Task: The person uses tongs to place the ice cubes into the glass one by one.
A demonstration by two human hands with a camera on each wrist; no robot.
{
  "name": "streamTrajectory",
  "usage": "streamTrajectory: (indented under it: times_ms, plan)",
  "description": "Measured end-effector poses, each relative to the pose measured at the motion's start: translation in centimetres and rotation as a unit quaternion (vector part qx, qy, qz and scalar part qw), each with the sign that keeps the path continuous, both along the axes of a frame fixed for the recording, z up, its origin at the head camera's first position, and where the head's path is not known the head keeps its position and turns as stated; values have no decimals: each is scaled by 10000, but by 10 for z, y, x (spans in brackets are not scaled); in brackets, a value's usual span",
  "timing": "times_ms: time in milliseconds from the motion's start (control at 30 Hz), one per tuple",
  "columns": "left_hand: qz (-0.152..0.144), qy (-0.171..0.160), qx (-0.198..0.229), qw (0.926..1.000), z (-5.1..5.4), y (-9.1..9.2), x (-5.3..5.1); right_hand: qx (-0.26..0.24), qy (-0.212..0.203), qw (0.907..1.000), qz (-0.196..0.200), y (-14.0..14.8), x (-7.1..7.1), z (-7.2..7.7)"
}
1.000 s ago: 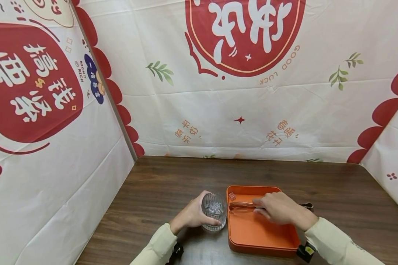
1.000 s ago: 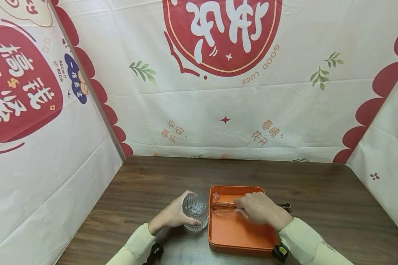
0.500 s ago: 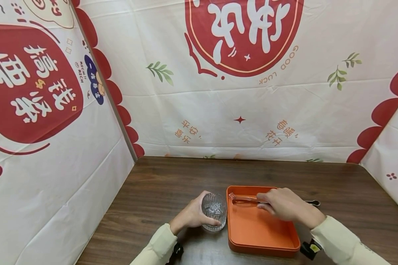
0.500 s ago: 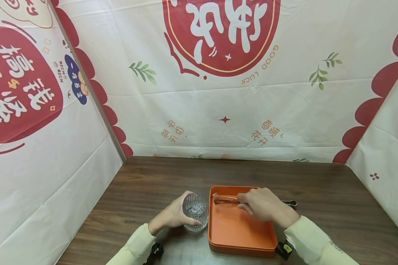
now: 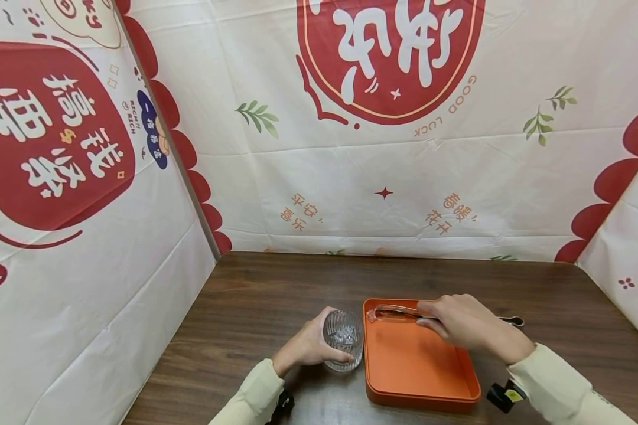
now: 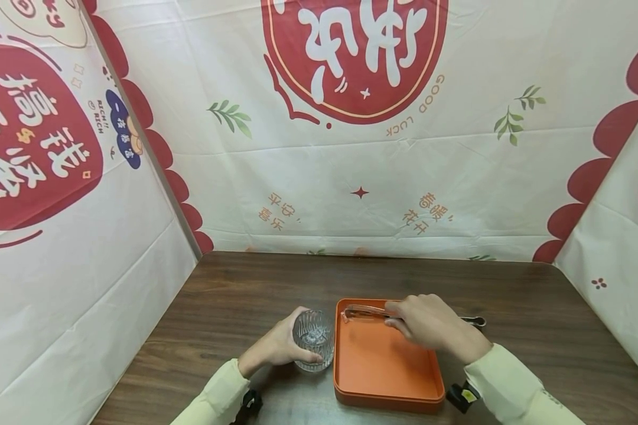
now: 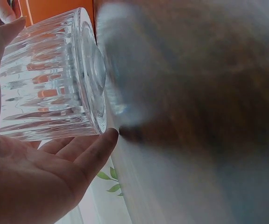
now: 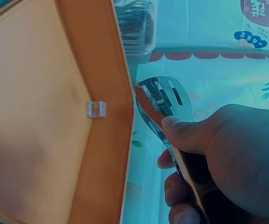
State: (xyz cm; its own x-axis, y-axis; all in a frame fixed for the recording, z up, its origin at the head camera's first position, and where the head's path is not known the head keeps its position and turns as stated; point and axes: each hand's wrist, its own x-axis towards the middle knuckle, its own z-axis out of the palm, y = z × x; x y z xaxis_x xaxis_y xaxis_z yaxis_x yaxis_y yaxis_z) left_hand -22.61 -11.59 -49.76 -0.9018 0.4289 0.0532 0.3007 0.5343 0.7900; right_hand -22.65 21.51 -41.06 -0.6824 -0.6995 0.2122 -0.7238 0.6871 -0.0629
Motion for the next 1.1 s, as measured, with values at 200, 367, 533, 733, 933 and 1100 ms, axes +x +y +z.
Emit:
streamTrajectory:
  times_ms: [200, 367, 533, 733, 933, 1100]
  plan:
    - [-17, -4, -26, 10000, 0, -1, 1, -43, 213, 9998, 4, -2, 4, 8]
    - [-46, -10, -3, 10000, -1, -3, 2, -49, 339, 9994, 6, -5, 8, 13]
    - [-54, 2, -30, 10000, -1, -4, 2, -98, 488, 9987, 104, -11, 12, 18]
    - [-91, 47, -23, 9999, -3, -5, 1, -215, 777, 9962, 332, -20, 15, 25]
    - [-76, 72, -45, 9999, -2, -5, 1, -274, 848, 9951, 438, -28, 16, 28]
    - [-112, 43, -36, 9999, -2, -6, 0, -310, 800, 9953, 455, -33, 13, 27]
